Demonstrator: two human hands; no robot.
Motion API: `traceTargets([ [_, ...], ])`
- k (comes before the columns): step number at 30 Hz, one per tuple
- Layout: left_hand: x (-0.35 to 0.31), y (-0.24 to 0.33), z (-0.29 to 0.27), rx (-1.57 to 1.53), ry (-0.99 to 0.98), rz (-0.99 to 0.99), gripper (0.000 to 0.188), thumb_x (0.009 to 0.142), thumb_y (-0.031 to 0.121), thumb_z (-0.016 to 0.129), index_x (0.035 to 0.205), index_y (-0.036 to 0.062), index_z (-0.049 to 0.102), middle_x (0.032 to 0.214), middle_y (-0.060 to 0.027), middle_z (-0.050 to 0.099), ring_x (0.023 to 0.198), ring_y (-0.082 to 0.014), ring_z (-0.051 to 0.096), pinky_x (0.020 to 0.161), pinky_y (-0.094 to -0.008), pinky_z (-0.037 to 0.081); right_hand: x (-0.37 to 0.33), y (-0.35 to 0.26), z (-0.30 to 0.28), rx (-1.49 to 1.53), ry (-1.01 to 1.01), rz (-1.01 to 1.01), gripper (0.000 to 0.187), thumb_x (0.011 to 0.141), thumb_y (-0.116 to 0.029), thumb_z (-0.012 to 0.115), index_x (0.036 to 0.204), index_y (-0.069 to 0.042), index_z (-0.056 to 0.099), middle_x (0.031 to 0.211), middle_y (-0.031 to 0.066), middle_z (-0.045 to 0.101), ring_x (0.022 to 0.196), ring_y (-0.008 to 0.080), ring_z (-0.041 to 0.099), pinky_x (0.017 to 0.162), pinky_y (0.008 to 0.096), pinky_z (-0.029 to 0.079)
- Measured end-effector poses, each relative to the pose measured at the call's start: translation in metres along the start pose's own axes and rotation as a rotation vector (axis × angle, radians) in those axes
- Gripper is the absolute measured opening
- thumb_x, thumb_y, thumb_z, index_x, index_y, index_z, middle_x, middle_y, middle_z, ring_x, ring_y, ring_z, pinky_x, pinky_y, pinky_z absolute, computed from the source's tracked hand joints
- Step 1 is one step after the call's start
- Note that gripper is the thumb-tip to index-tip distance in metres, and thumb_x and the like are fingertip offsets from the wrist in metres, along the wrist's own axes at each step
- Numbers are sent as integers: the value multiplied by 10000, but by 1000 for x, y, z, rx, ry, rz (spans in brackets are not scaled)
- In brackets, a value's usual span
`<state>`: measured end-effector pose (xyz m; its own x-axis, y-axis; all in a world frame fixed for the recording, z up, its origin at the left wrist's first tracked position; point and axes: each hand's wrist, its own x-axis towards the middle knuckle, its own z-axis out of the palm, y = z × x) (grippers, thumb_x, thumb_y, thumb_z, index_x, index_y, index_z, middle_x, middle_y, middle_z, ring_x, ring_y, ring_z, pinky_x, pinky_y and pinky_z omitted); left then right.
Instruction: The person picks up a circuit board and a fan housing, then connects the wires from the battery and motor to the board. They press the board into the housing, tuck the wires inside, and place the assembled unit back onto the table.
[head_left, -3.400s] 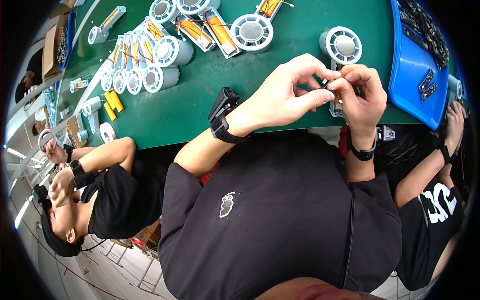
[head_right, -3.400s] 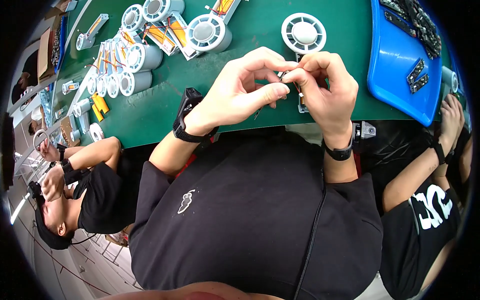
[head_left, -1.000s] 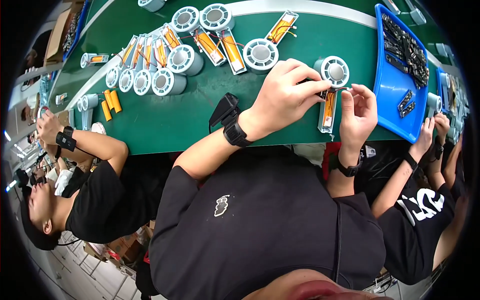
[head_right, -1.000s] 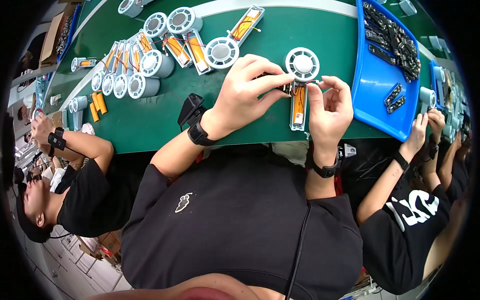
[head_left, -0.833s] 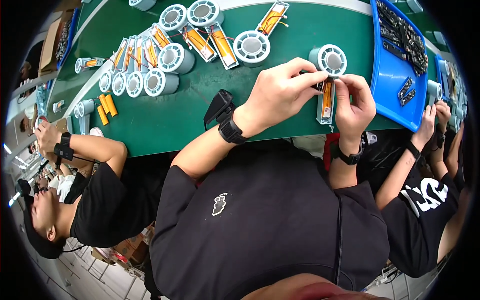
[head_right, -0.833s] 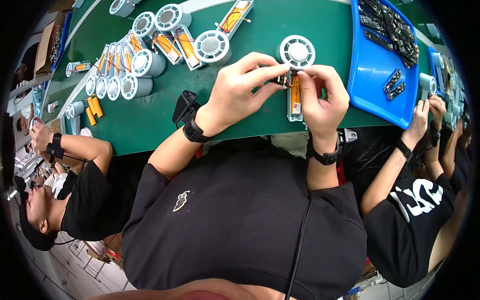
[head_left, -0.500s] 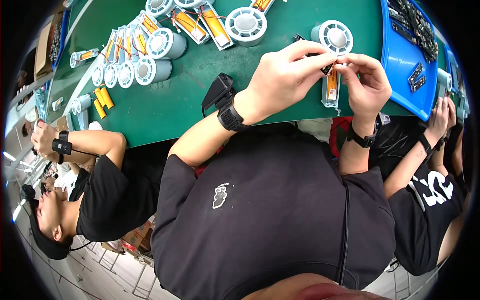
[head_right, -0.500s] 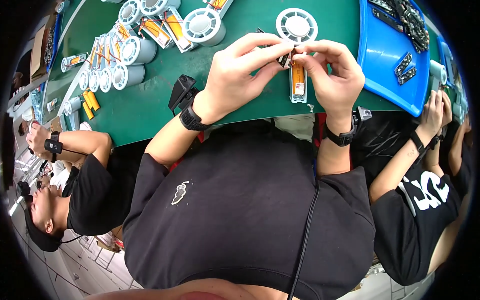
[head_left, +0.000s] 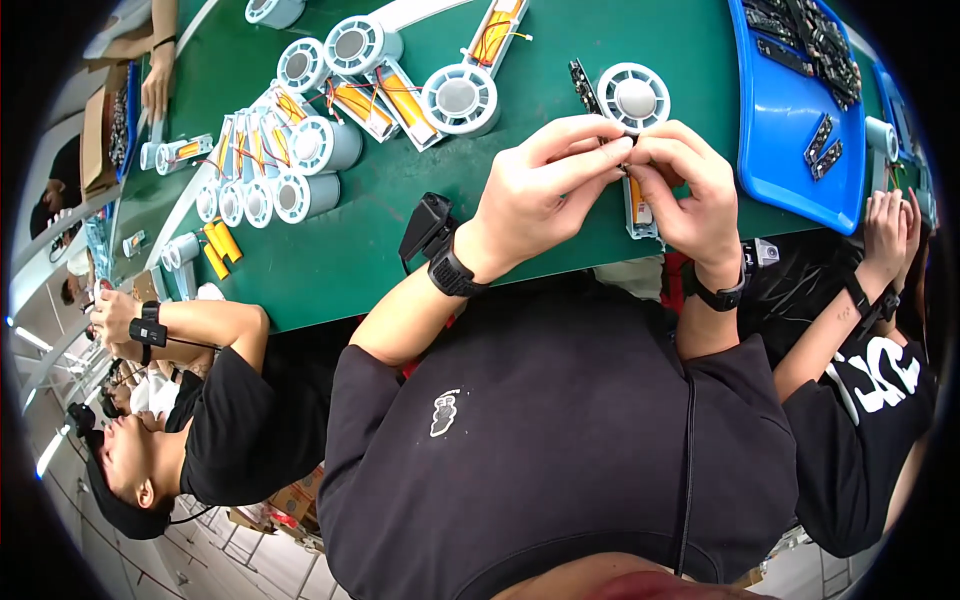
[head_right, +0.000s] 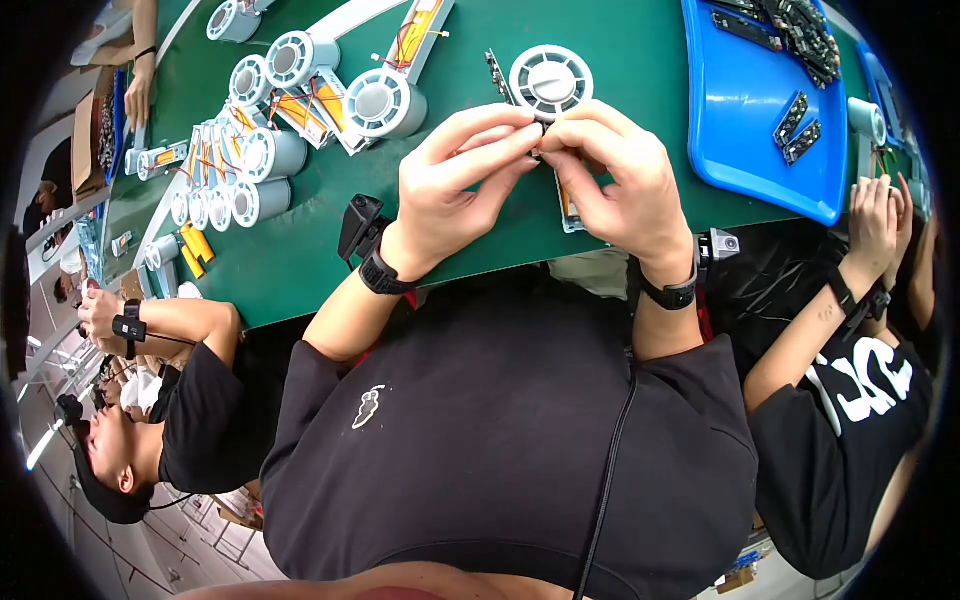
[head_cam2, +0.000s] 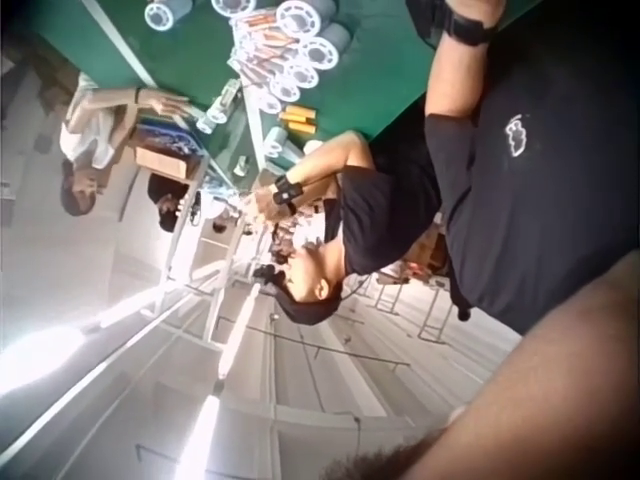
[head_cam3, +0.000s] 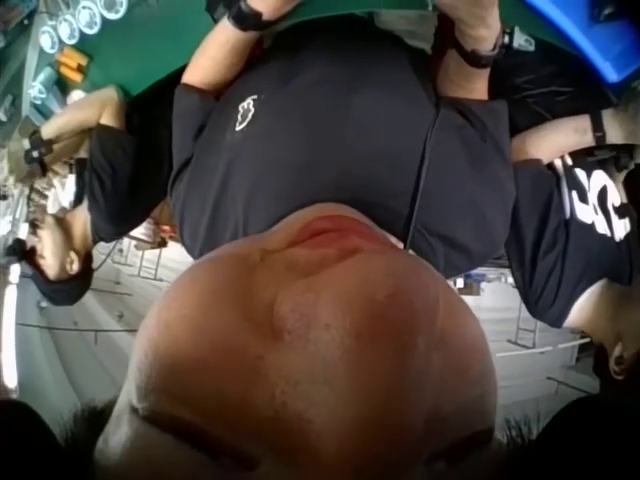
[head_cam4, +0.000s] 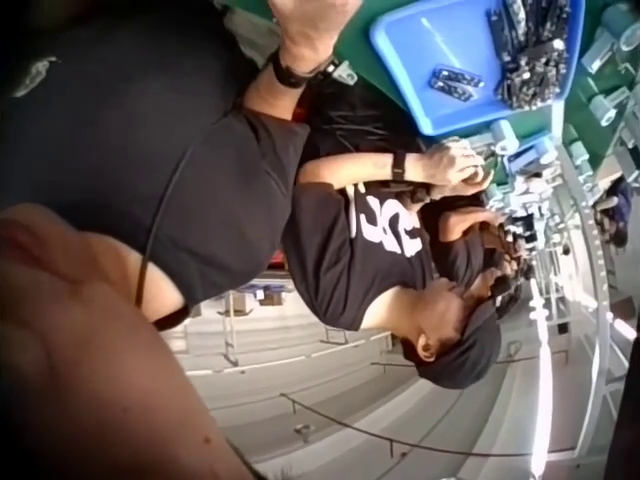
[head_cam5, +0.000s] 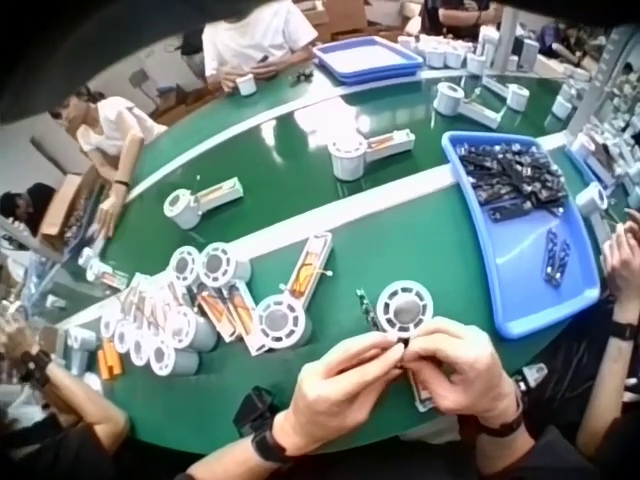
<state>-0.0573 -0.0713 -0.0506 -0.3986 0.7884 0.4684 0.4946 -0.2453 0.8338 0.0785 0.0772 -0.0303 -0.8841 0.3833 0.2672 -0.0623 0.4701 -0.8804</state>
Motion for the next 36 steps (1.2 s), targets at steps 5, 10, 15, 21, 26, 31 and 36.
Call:
traceTargets([
  [5, 2, 0, 2, 3, -2, 4, 376, 811, -127, 752, 1162, 9, 743, 1189, -150, 667, 1009, -240, 733, 879, -331, 650, 1, -3, -2, 20, -5, -18, 151, 853, 123, 704, 956, 20, 667, 973, 91, 699, 679, 47, 547, 555, 193, 406],
  [10, 5, 2, -1, -8, 41, 11, 370, 806, -132, 755, 1147, 12, 752, 1190, -138, 669, 1007, -230, 733, 874, -326, 652, -1, 8, -6, 234, 0, 108, 254, 850, 124, 708, 1063, 4, 638, 946, 58, 711, 665, 39, 520, 551, 197, 387],
  [15, 4, 0, -1, -29, 26, 6, 382, 800, -127, 764, 1153, 19, 754, 1192, -134, 671, 999, -221, 733, 869, -321, 653, 5, 3, -11, 56, -81, 13, 338, 845, 123, 713, 1142, -6, 618, 928, 56, 731, 631, 36, 488, 544, 201, 372],
  [21, 4, -2, -3, 6, -5, 30, 343, 817, -85, 766, 1137, 37, 751, 1193, -127, 679, 979, -232, 747, 841, -312, 650, 14, -6, -17, 6, -143, 30, 350, 840, 121, 713, 1157, -7, 635, 929, 67, 749, 580, 43, 449, 533, 207, 365],
  [26, 4, -6, -3, 13, -3, 62, 316, 823, -58, 771, 1121, 46, 751, 1178, -122, 692, 960, -236, 753, 822, -305, 646, 16, -5, -16, -33, -128, -33, 489, 839, 122, 706, 1303, -8, 623, 954, 91, 776, 567, 45, 503, 526, 201, 399],
  [31, 0, -8, 0, 30, 70, 24, 300, 827, -52, 765, 1110, 49, 753, 1169, -113, 698, 952, -233, 750, 825, -305, 643, -11, -3, 2, -32, 0, 2, 629, 860, 123, 689, 1456, 1, 530, 1006, 127, 786, 595, 27, 567, 534, 184, 442],
  [36, 0, -6, 0, 100, 27, 65, 280, 826, -32, 763, 1092, 54, 756, 1154, -100, 707, 942, -235, 746, 808, -309, 635, -23, -11, 18, 40, 191, 69, 593, 839, 111, 686, 1413, 9, 581, 1007, 125, 792, 495, 10, 494, 471, 185, 414],
])
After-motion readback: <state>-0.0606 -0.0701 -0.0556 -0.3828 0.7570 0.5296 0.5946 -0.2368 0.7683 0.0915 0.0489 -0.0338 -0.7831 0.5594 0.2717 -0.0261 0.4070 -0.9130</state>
